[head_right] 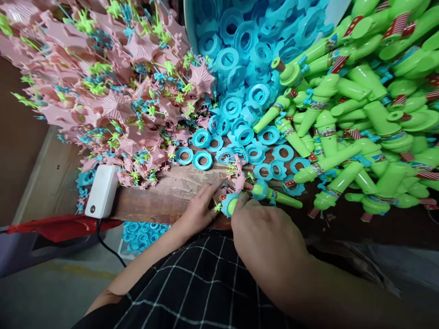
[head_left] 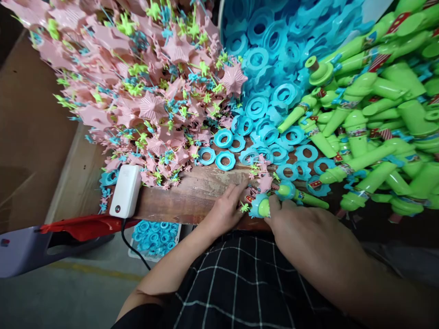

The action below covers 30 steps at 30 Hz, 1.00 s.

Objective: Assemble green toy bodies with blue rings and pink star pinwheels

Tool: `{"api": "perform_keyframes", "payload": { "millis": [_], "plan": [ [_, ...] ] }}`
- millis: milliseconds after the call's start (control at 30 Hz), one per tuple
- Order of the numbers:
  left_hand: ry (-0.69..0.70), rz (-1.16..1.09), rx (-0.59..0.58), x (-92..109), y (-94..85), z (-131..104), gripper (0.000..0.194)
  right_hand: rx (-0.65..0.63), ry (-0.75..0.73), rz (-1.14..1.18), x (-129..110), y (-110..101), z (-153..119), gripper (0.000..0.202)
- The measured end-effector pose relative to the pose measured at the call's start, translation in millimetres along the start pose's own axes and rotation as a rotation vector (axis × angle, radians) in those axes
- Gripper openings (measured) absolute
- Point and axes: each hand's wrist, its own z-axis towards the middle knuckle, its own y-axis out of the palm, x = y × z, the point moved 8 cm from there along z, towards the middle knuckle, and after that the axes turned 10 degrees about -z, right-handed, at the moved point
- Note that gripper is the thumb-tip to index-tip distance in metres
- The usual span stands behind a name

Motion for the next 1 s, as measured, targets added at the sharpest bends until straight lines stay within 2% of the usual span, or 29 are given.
{"api": "perform_keyframes", "payload": {
  "millis": [67,167,233,333,433,500,533,600,667,733,833,1000],
  "plan": [
    [0.014,-0.002,0.016,1.6,-2.4,0.9,0.079,0.001,0.000,-0.016,-3.1,-2.8,2.3,0.032],
    [0.072,-0.003,0.045,8.7,-6.6,-1.1,0.073,0.082,-0.005,0.010,-0.2,13.6,-3.8,0.025],
    [0.117,-0.014,0.059,15.4,-9.9,-5.4,0.069,0.214,-0.005,0.098,10.1,31.9,-12.6,0.020],
    [0.185,-0.140,0.105,26.1,-20.8,-10.9,0.070,0.481,0.024,0.276,35.5,56.7,-30.0,0.028],
    [0.217,-0.153,0.286,31.5,-45.5,-4.8,0.062,0.646,0.110,0.347,57.0,74.8,-40.8,0.027],
    [0.233,0.046,0.387,34.0,-58.3,7.9,0.058,0.684,0.156,0.357,61.1,81.6,-38.9,0.031],
    [0.233,0.174,0.401,34.0,-60.5,17.0,0.059,0.681,0.159,0.360,59.5,84.0,-34.8,0.038],
    [0.207,0.387,0.368,27.9,-58.1,36.9,0.061,0.639,0.128,0.351,50.6,87.3,-22.1,0.057],
    [0.161,0.503,0.313,16.2,-52.1,52.8,0.058,0.589,0.107,0.330,41.4,88.8,-8.1,0.072],
    [0.157,0.524,0.283,7.6,-46.1,60.5,0.051,0.571,0.131,0.325,37.5,88.2,2.4,0.079],
    [0.221,0.499,0.315,6.2,-43.6,58.4,0.042,0.598,0.182,0.371,37.8,86.8,8.1,0.081],
    [0.279,0.506,0.334,10.2,-46.8,48.1,0.031,0.780,0.165,0.569,39.5,86.2,-14.4,0.080]
  ]
}}
